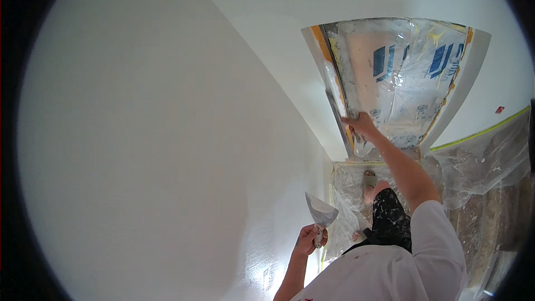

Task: Applying and smoothing plaster material onto a wall surface using a trowel and putty knife.

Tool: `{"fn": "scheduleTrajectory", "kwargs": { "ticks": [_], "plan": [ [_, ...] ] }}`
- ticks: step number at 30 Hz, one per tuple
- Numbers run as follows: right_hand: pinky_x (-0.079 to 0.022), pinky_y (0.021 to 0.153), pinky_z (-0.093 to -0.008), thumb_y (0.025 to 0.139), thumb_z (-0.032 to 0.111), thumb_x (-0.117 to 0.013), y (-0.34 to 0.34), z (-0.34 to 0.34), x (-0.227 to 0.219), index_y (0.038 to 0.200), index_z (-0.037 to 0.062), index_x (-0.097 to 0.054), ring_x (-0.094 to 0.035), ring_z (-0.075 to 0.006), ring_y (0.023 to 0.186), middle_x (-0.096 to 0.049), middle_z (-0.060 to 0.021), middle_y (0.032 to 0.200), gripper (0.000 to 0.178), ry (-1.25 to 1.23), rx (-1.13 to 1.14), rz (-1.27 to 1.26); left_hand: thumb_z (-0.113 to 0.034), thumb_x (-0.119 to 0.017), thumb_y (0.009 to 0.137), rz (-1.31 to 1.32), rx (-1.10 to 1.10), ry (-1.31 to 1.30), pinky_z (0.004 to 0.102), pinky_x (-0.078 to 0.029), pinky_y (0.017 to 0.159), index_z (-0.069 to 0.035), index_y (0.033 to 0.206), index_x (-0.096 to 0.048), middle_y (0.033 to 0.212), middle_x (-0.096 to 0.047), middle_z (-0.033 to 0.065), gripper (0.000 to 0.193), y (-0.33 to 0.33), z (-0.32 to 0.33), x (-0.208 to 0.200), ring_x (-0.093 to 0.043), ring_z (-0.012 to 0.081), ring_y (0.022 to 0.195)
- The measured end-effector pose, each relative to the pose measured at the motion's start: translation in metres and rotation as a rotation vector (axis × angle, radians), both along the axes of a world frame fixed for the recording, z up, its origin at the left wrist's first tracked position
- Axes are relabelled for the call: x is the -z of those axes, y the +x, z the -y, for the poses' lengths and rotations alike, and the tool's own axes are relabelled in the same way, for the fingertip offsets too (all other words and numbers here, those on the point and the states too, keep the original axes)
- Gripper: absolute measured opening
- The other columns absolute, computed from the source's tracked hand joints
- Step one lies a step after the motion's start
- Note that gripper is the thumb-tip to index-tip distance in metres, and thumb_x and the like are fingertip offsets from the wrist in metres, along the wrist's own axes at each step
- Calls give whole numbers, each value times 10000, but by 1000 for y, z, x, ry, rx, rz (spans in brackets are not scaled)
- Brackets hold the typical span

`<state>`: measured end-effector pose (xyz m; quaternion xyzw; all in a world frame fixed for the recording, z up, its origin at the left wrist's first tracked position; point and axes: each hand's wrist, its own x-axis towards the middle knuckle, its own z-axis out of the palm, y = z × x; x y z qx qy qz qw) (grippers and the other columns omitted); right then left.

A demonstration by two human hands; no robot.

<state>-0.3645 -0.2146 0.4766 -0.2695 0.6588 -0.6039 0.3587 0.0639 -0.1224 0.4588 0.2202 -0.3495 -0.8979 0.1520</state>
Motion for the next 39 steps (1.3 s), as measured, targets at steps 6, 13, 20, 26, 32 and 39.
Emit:
{"fn": "scheduleTrajectory", "kwargs": {
  "ticks": [6,13,20,26,32,39],
  "plan": [
    [-431,444,-315,713,318,-804,20,-66,22,739,15,-624,-540,-146,463,-582,-64,578,354,135,-118,49,-350,-525,952,59,-7,-88,308,-439,529,8,950,-596,762,-600,107,365,-2,4,0,-542,190,596],
    [-445,517,-272,772,272,-775,90,-145,-45,762,60,-620,-552,-114,546,-580,-13,622,262,-141,-513,329,-304,-520,965,-34,123,-92,299,-460,572,-21,986,-612,826,-627,96,297,-19,16,17,-565,173,637],
    [-441,520,-292,827,247,-716,95,-189,-48,829,54,-629,-544,-122,562,-594,-29,665,213,284,-569,24,-325,-604,900,-82,-7,-104,322,-462,521,54,1062,-584,752,-621,107,413,-26,39,2,-572,213,581],
    [-448,537,-325,924,364,-575,94,-221,-73,879,52,-622,-499,-155,546,-540,-21,654,319,-260,-459,1070,-307,-583,933,259,-221,-504,256,-454,512,-12,905,-643,732,-625,49,302,-62,54,-65,-565,117,578],
    [-477,762,-422,798,356,-701,124,-221,-142,985,63,-644,-606,-352,836,-636,-135,893,352,-239,-431,-989,-163,-529,947,193,-271,-833,259,-457,546,15,966,-619,765,-620,47,200,-83,47,-120,-556,110,600],
    [-382,949,-455,792,356,-701,112,-193,-145,1102,100,-619,-513,-363,1105,-573,-118,1166,411,-395,-438,-1455,-5,-669,750,189,-528,-1827,321,-506,580,-53,1090,-655,855,-651,100,344,-55,34,-124,-601,246,659]
  ]
}}
